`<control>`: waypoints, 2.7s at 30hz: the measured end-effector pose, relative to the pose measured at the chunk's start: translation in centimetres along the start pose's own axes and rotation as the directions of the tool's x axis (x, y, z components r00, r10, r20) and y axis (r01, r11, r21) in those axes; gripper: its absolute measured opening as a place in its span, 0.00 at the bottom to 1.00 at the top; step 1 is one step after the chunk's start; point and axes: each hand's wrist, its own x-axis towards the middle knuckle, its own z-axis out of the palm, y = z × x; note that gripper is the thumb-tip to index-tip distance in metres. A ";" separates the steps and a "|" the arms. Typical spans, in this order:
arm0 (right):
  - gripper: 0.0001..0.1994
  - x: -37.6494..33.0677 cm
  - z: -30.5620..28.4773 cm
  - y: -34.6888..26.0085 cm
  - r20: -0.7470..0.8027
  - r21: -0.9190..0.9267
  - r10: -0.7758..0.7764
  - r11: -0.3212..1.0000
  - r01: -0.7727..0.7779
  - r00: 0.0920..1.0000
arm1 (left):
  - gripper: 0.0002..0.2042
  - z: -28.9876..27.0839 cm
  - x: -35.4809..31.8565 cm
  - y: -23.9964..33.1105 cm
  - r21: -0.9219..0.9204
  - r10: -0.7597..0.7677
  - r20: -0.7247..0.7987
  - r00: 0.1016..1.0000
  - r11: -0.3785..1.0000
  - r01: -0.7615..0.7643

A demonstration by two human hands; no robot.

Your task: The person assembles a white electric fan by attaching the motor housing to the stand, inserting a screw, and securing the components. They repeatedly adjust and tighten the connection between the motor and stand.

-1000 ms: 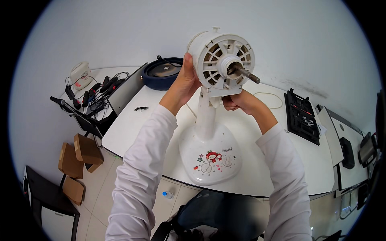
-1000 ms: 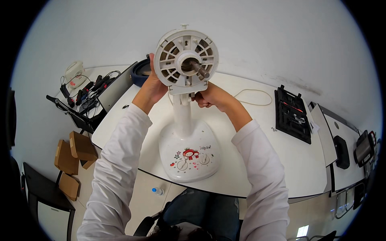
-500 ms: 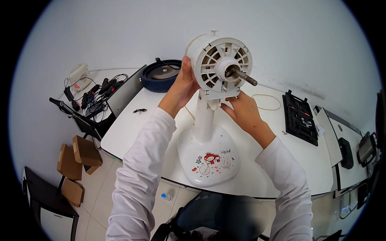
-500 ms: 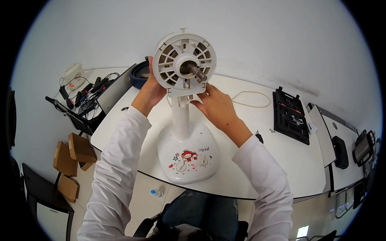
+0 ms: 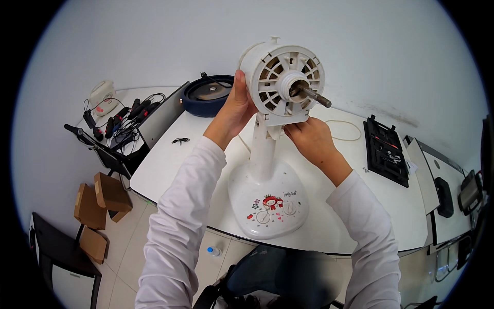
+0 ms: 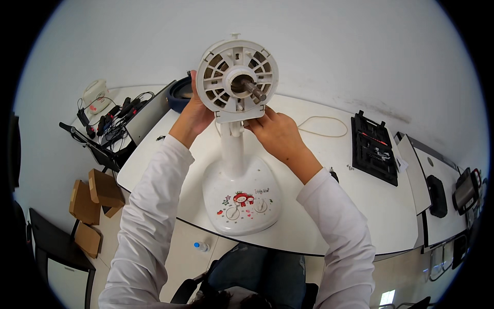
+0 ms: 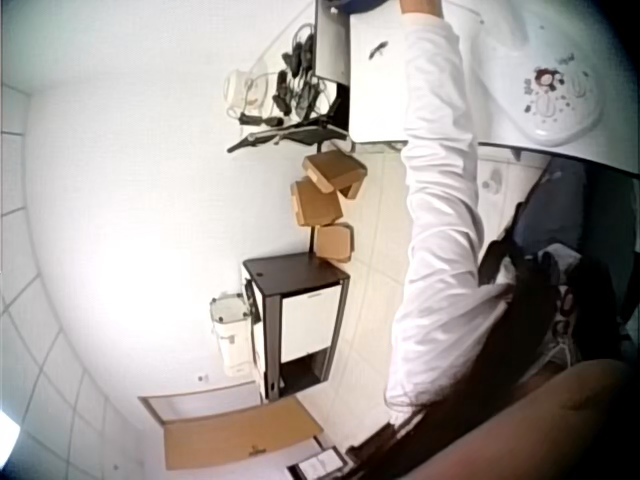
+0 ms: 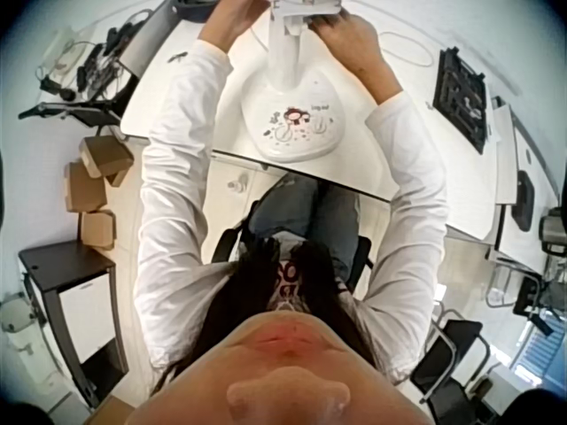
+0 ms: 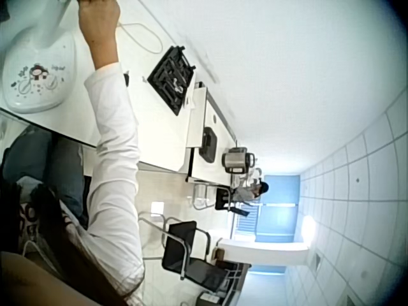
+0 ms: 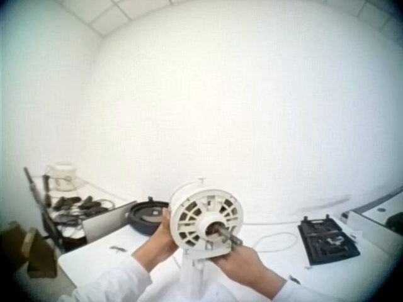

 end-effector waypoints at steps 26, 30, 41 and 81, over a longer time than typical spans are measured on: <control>0.06 0.7 -1.2 0.0 0.111 0.131 0.052 0.989 -0.066 0.992 | 0.50 0.3 -0.3 0.2 -0.009 0.005 -0.022 1.000 1.000 -0.005; 0.06 0.7 -1.2 0.1 0.107 0.132 0.036 0.990 -0.050 0.994 | 0.50 0.2 -0.3 0.2 -0.013 0.004 -0.020 1.000 1.000 -0.005; 0.06 1.5 -2.0 0.9 0.159 0.173 -0.031 0.985 0.003 0.987 | 0.49 0.0 -0.1 0.0 -0.022 -0.010 -0.014 1.000 1.000 0.009; 0.13 -1.0 2.4 -0.5 0.020 0.357 0.223 0.909 -0.215 0.975 | 0.35 3.1 -4.7 -6.6 0.235 0.332 -0.331 0.884 0.936 -0.264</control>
